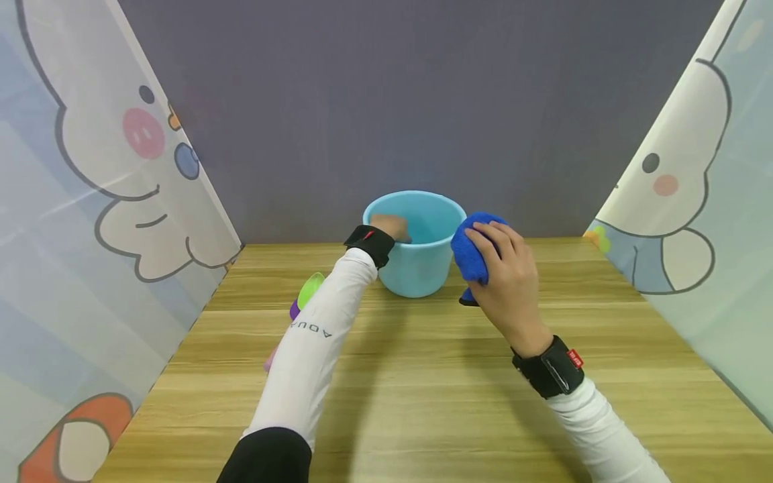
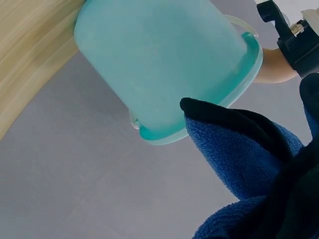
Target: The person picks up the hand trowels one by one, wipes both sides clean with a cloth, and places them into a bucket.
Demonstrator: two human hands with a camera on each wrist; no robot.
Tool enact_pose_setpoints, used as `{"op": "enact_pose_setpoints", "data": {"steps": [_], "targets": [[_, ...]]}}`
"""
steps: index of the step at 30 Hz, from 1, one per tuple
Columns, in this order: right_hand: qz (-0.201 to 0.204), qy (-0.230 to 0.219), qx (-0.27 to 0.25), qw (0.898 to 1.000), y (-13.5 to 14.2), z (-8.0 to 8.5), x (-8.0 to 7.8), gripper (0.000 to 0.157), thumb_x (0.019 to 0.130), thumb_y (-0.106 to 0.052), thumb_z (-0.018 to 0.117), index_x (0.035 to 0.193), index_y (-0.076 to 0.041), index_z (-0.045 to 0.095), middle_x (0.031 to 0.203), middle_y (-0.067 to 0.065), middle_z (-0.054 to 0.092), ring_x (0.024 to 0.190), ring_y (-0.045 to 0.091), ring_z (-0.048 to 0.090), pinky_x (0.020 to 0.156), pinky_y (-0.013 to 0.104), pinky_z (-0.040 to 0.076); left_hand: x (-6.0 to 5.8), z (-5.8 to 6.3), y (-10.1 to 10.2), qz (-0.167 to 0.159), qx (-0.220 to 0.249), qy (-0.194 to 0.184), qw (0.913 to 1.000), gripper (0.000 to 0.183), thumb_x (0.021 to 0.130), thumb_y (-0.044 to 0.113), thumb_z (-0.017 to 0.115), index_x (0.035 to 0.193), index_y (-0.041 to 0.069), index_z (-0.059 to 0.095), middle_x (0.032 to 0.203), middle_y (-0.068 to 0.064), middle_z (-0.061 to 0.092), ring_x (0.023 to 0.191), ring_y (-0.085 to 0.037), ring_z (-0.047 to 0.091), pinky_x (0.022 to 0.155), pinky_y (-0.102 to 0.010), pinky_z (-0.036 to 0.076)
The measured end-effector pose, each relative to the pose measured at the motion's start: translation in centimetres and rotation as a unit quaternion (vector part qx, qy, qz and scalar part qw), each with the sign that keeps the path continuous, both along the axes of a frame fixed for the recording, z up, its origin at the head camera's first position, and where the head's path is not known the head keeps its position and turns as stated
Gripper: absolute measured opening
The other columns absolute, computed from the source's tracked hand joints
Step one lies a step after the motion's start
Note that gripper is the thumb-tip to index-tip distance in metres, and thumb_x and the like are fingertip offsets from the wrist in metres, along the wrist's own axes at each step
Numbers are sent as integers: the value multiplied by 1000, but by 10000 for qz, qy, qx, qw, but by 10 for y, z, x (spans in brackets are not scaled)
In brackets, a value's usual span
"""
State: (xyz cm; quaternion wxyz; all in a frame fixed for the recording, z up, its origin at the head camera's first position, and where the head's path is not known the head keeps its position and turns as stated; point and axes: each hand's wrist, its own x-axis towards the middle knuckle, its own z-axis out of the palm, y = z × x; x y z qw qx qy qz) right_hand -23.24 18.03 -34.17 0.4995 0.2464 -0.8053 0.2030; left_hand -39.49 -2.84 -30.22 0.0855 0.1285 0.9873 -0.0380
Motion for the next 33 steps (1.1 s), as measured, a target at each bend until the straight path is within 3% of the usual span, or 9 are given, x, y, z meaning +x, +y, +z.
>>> {"op": "enact_pose_setpoints", "data": {"steps": [7,13,21,27,33], "targets": [[-31,-46,106,9999,-1,1,2,62,78,-6,85,135,-9,61,138,16,62,132,41,53,106,62,44,0,1,-2,-42,82,11,10000,39,104,34,51,71,15,41,83,-1,46,86,-18,48,87,-39,40],[44,-2,-80,10000,-4,0,1,64,74,-2,86,133,-11,63,137,14,63,131,40,54,104,62,46,5,8,-3,-232,238,424,9985,41,106,31,49,69,15,40,75,0,42,77,-17,49,76,-35,42],[97,16,-191,9998,-5,-1,0,64,72,0,87,131,-11,64,135,13,65,129,40,56,103,62,46,15,15,-6,-558,511,847,9935,40,108,27,45,71,16,35,72,1,35,68,-14,39,65,-30,32],[129,9,-166,9998,-5,-3,-1,62,74,-4,87,131,-11,64,135,13,65,129,40,56,103,62,46,31,20,-9,-629,640,1715,9811,36,107,20,39,72,16,36,67,1,32,62,-14,31,59,-30,28],[111,14,-202,9997,-5,-2,-2,63,74,-4,87,132,-11,64,135,13,65,129,39,56,103,62,47,50,26,-20,-652,887,2612,9590,31,108,21,40,78,14,41,66,1,32,58,-14,32,54,-29,25]]}}
